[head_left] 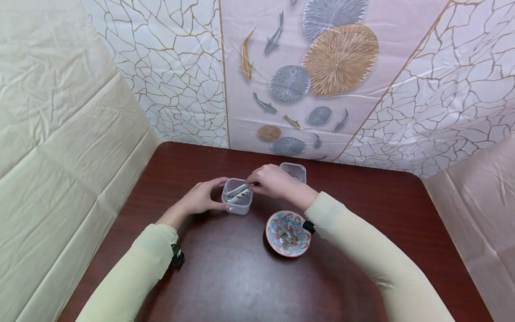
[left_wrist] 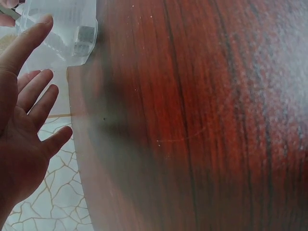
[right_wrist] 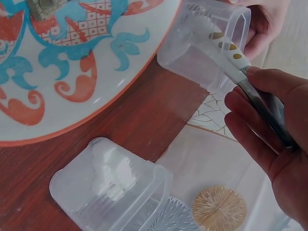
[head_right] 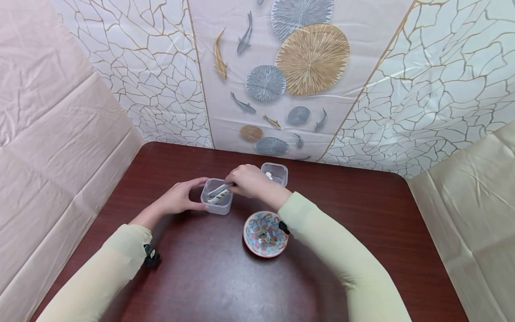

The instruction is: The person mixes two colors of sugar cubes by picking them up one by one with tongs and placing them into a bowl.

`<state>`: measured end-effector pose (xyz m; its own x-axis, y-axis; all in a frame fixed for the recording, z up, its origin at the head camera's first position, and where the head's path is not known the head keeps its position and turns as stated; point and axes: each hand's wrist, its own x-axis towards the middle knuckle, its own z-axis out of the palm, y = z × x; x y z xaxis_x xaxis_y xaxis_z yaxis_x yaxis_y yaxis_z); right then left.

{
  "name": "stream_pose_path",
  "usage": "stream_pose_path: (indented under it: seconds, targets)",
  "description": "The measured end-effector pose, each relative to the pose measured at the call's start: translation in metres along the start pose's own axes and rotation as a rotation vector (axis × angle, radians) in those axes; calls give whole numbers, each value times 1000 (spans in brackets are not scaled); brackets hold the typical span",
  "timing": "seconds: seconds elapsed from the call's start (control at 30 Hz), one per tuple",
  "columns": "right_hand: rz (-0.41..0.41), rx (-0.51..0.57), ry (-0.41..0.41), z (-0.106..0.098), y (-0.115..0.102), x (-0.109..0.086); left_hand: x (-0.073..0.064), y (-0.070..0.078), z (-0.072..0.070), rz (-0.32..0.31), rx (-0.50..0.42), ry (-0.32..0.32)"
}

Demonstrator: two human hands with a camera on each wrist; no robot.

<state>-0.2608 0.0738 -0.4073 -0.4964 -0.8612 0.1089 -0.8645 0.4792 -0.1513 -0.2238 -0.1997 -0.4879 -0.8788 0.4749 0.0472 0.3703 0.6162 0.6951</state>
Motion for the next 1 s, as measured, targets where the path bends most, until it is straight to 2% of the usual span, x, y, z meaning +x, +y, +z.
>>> stream_pose_path:
  seconds: [0.27,0.73,1.0]
  targets:
    - [20,-3,23,0,2,-5,0,0,0,2,8,-1]
    - [-20,-51,30,1,-4,1,-1,-2,-1,-5,3,-2]
    - [-3,50,103,-8,-1,-12,-2,0,-2,-6,-12,-2]
